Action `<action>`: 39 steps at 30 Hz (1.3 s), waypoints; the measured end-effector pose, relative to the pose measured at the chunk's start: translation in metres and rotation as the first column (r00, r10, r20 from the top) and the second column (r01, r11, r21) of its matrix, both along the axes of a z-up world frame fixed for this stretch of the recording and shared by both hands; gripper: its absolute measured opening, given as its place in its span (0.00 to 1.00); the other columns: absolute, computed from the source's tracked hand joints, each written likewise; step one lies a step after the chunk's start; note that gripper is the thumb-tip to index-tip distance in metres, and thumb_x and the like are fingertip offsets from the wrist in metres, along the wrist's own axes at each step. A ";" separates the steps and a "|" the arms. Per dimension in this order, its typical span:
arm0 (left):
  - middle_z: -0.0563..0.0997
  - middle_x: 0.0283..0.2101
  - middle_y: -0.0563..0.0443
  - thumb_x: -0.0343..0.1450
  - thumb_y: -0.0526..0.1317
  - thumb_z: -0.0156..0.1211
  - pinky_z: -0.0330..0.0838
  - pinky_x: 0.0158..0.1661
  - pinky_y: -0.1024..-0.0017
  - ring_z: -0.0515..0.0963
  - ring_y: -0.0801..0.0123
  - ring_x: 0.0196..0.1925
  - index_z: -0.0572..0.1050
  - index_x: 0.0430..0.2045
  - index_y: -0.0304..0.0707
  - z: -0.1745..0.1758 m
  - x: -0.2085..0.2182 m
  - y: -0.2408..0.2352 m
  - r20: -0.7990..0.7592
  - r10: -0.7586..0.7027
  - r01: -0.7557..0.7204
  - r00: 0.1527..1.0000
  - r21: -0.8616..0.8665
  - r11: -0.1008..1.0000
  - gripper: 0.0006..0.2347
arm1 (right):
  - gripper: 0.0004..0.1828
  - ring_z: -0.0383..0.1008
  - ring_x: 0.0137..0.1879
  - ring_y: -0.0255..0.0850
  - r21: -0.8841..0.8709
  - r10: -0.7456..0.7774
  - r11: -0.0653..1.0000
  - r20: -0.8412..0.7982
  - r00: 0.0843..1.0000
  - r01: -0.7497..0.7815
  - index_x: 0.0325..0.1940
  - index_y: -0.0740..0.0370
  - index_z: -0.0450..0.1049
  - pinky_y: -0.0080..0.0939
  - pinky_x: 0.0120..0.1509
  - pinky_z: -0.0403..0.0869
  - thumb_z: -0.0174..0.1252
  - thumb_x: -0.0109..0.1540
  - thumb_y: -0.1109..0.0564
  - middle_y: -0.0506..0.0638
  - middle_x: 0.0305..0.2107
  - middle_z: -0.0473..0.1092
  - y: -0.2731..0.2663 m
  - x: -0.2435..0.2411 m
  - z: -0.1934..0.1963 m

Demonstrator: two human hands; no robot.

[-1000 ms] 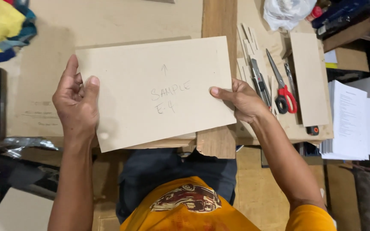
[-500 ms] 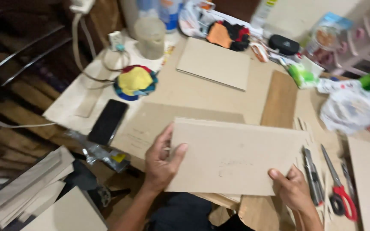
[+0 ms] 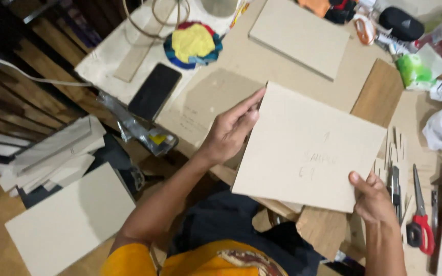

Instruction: Cutting thin strips of cardboard using a utility knife and a wooden straight edge as a guide.

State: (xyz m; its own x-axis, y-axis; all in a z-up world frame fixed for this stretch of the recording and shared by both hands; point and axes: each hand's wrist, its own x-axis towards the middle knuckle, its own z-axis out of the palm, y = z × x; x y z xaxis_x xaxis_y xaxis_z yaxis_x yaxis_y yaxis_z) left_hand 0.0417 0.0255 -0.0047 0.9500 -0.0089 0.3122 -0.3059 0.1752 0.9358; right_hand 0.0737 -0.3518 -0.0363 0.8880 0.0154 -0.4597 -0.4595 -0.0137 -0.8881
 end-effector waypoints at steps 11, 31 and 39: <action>0.82 0.55 0.42 0.75 0.49 0.56 0.68 0.40 0.84 0.76 0.84 0.47 0.62 0.69 0.52 -0.013 0.001 -0.002 -0.050 0.112 -0.102 0.993 0.169 0.980 0.25 | 0.27 0.71 0.66 0.40 -0.022 -0.024 0.999 0.043 0.999 0.025 0.62 0.50 0.66 0.48 0.67 0.73 0.59 0.58 0.55 0.45 0.59 0.71 -0.015 0.000 -0.010; 0.80 0.49 0.46 0.71 0.32 0.68 0.81 0.48 0.66 0.79 0.72 0.51 0.71 0.56 0.35 -0.056 0.041 0.053 0.152 0.108 -0.130 0.982 0.141 0.981 0.19 | 0.10 0.72 0.30 0.39 -0.360 0.156 0.932 0.483 0.862 0.032 0.36 0.68 0.79 0.43 0.34 0.73 0.74 0.57 0.61 0.55 0.24 0.74 0.039 0.018 -0.003; 0.73 0.59 0.41 0.75 0.31 0.59 0.73 0.60 0.54 0.70 0.63 0.63 0.60 0.65 0.33 -0.043 0.039 0.056 0.158 0.169 -0.192 0.973 0.139 0.972 0.22 | 0.15 0.76 0.41 0.35 -0.009 0.001 1.000 0.511 0.859 0.005 0.45 0.63 0.77 0.39 0.50 0.78 0.68 0.56 0.72 0.49 0.34 0.77 0.097 0.003 0.019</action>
